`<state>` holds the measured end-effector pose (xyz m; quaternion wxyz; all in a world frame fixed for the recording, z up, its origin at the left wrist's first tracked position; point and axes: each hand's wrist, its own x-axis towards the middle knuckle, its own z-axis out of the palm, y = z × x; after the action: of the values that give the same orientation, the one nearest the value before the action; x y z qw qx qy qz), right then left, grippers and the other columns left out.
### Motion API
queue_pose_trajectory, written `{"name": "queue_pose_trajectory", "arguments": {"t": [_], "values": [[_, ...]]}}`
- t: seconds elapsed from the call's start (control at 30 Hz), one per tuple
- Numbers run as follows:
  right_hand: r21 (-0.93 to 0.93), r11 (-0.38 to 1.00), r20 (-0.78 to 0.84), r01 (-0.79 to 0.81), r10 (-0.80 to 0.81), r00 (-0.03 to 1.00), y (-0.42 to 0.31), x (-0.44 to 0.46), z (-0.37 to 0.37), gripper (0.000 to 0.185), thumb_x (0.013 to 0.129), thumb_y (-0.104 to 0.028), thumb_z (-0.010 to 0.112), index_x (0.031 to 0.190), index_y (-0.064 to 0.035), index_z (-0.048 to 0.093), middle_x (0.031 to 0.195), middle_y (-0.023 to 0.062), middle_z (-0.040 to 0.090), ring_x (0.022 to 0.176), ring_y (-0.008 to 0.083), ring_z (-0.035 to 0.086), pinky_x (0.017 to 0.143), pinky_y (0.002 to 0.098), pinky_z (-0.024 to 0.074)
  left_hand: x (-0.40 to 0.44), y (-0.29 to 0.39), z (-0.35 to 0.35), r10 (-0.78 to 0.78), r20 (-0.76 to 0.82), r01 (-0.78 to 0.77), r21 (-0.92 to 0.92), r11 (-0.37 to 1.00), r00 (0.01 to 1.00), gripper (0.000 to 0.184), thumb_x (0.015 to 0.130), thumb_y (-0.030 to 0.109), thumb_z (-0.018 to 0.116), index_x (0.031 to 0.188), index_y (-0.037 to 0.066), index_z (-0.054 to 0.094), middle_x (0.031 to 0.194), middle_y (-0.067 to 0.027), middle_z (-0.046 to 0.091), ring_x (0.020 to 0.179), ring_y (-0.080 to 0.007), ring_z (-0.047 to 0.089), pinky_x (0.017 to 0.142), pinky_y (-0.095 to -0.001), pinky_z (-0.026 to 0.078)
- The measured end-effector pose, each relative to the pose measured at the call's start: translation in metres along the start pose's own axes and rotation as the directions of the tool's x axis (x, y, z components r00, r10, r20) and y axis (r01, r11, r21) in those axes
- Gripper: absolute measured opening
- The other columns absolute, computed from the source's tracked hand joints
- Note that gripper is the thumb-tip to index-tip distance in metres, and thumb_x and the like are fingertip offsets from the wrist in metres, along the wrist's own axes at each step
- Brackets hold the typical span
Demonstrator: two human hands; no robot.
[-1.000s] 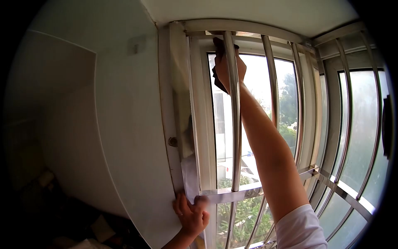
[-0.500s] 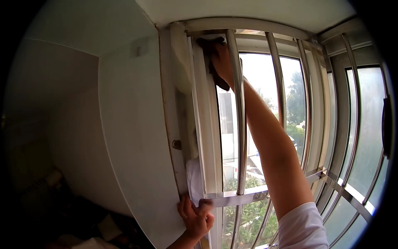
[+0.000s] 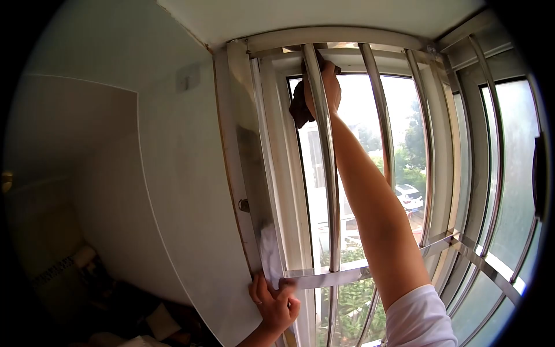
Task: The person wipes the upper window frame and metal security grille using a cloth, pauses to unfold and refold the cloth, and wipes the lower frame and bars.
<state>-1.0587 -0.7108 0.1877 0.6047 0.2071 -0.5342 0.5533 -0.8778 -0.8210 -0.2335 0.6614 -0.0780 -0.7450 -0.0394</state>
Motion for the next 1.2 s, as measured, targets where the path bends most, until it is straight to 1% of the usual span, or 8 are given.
{"name": "queue_pose_trajectory", "arguments": {"t": [0.1,0.17,0.23,0.33,0.4,0.53,0.87,1.2], "values": [[-0.018,0.996,-0.025,0.084,-0.085,0.996,0.001,-0.001,0.005,0.048,0.083,-0.025,0.062,0.123,-0.0035,0.046,0.091,0.0236,0.065,0.082,0.0405,0.064,0.073,0.047,0.0525,0.0,0.0,0.0,-0.008,0.007,0.008,-0.014,1.0,1.0,0.027,0.07,0.008,0.055,0.097,0.011,0.057,0.132,-0.0343,0.031,0.122,-0.048,0.03,0.099,-0.0581,0.023],[0.046,0.969,0.189,0.242,-0.246,0.951,-0.012,-0.013,-0.013,0.041,0.08,-0.022,0.061,0.116,-0.0055,0.05,0.099,0.0208,0.064,0.092,0.0399,0.063,0.079,0.0474,0.0506,0.0,0.0,0.0,-0.006,0.007,0.006,-0.012,1.0,1.0,0.027,0.07,0.008,0.055,0.097,0.011,0.056,0.132,-0.0342,0.031,0.122,-0.0481,0.03,0.099,-0.0578,0.023],[0.026,0.915,0.021,0.402,-0.403,0.915,-0.021,-0.024,0.003,0.034,0.08,-0.021,0.062,0.111,-0.0053,0.062,0.093,0.0192,0.067,0.08,0.0344,0.066,0.072,0.0419,0.0528,0.0,0.001,0.0,-0.003,0.007,0.003,-0.015,1.0,1.0,0.028,0.07,0.008,0.054,0.098,0.011,0.056,0.132,-0.0342,0.031,0.122,-0.0482,0.03,0.099,-0.0576,0.023],[0.289,0.882,0.022,0.373,-0.395,0.918,-0.022,-0.019,0.019,0.033,0.083,-0.022,0.06,0.109,-0.0008,0.063,0.086,0.02,0.066,0.075,0.0298,0.066,0.07,0.0397,0.0513,0.001,0.004,0.0,-0.061,-0.003,0.061,-0.008,0.998,0.998,0.041,0.068,0.007,0.06,0.106,0.021,0.059,0.13,-0.0301,0.035,0.119,-0.0445,0.032,0.097,-0.056,0.027],[0.28,0.928,0.257,0.243,-0.317,0.913,-0.018,-0.023,0.013,0.032,0.085,-0.022,0.057,0.106,0.0026,0.063,0.08,0.0199,0.065,0.073,0.0254,0.064,0.068,0.038,0.0493,0.001,0.004,0.0,-0.05,-0.003,0.05,0.016,0.999,0.999,0.039,0.068,0.007,0.059,0.105,0.019,0.059,0.131,-0.0301,0.034,0.119,-0.0452,0.032,0.096,-0.0564,0.028],[0.351,0.903,0.236,0.247,-0.341,0.91,-0.011,-0.036,0.009,0.033,0.086,-0.024,0.056,0.105,0.0013,0.064,0.074,0.0195,0.064,0.072,0.0271,0.064,0.067,0.0393,0.0493,0.0,0.001,0.002,0.014,0.02,-0.014,0.02,1.0,1.0,0.03,0.071,0.008,0.055,0.101,0.01,0.053,0.134,-0.0352,0.029,0.122,-0.0485,0.029,0.099,-0.0601,0.022],[0.206,0.948,0.36,0.243,-0.304,0.882,0.015,-0.113,-0.053,0.016,0.077,-0.02,0.063,0.083,-0.0059,0.059,0.101,0.0164,0.059,0.087,0.0389,0.06,0.076,0.0463,0.0475,0.001,0.0,0.001,0.072,-0.006,-0.072,-0.068,0.995,0.997,0.029,0.075,0.004,0.056,0.103,0.009,0.055,0.143,-0.0364,0.017,0.126,-0.0436,0.025,0.104,-0.0563,0.015],[0.043,0.932,0.198,0.36,-0.361,0.911,-0.004,-0.052,-0.011,0.022,0.076,-0.015,0.062,0.097,-0.0144,0.067,0.113,0.0081,0.054,0.103,0.0281,0.058,0.083,0.041,0.0495,0.002,-0.001,0.0,0.064,0.02,-0.063,-0.027,0.998,0.998,0.029,0.074,0.007,0.056,0.102,0.011,0.055,0.139,-0.0373,0.02,0.124,-0.0474,0.026,0.099,-0.0599,0.018]]}}
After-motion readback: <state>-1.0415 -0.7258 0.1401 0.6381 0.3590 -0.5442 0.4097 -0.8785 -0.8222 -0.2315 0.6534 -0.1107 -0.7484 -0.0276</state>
